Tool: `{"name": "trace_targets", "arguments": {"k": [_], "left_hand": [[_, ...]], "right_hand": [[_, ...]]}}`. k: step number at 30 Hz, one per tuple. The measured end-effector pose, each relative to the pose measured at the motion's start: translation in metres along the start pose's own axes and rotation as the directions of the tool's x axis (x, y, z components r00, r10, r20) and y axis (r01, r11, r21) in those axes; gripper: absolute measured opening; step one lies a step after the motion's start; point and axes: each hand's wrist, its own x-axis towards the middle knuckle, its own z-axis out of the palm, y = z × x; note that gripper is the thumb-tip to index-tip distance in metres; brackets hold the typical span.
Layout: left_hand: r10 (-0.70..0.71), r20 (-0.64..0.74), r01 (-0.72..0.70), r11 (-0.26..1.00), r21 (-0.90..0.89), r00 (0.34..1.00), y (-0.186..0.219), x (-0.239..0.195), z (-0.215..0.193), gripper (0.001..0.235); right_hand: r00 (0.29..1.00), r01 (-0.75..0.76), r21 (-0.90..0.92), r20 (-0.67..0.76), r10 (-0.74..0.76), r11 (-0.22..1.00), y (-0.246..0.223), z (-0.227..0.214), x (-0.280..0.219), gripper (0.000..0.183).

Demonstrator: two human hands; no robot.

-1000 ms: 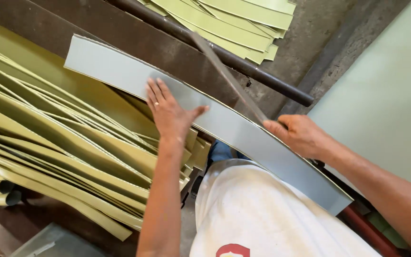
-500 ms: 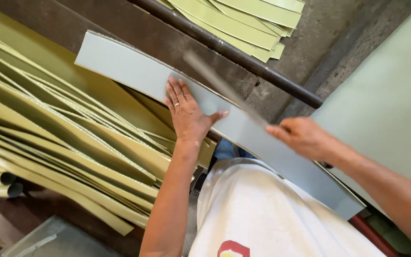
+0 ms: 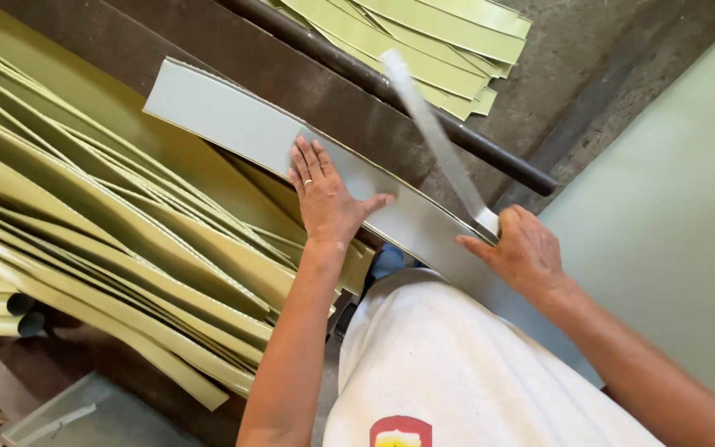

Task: Trimming excess material from the edges of long strips using a handheld blade.

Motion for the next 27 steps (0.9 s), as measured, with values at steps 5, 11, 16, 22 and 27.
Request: {"name": "trace_targets", "arguments": {"k": [5, 11, 16, 22, 27], "left_hand": [[0.028, -0.051, -0.027, 0.999, 0.024, 0.998, 0.003, -0.021, 0.01, 0.156], [0.07, -0.023, -0.069, 0.997, 0.042, 0.997, 0.029, -0.055, 0.012, 0.147], [0.023, -0.05, -0.021, 0.999, 0.047, 0.998, 0.035, -0.039, 0.008, 0.152], [0.021, 0.024, -0.023, 0.998, 0.061, 0.999, 0.036, -0.045, 0.009, 0.151], [0.047, 0.068, -0.053, 0.996, 0.078, 0.997, 0.032, -0.045, 0.01, 0.152]], "right_hand": [[0.964, -0.265, 0.139, 0.048, 0.261, 0.954, 0.043, 0.047, -0.034, 0.067], [0.951, -0.246, 0.312, -0.106, 0.291, 0.918, 0.111, 0.064, -0.094, 0.062], [0.93, -0.312, 0.331, -0.085, 0.358, 0.89, 0.149, 0.061, -0.127, 0.063], [0.891, -0.451, 0.297, 0.093, 0.444, 0.842, 0.151, 0.043, -0.132, 0.064], [0.955, -0.015, 0.109, -0.293, 0.047, 0.994, 0.142, 0.0, -0.117, 0.054]]}}
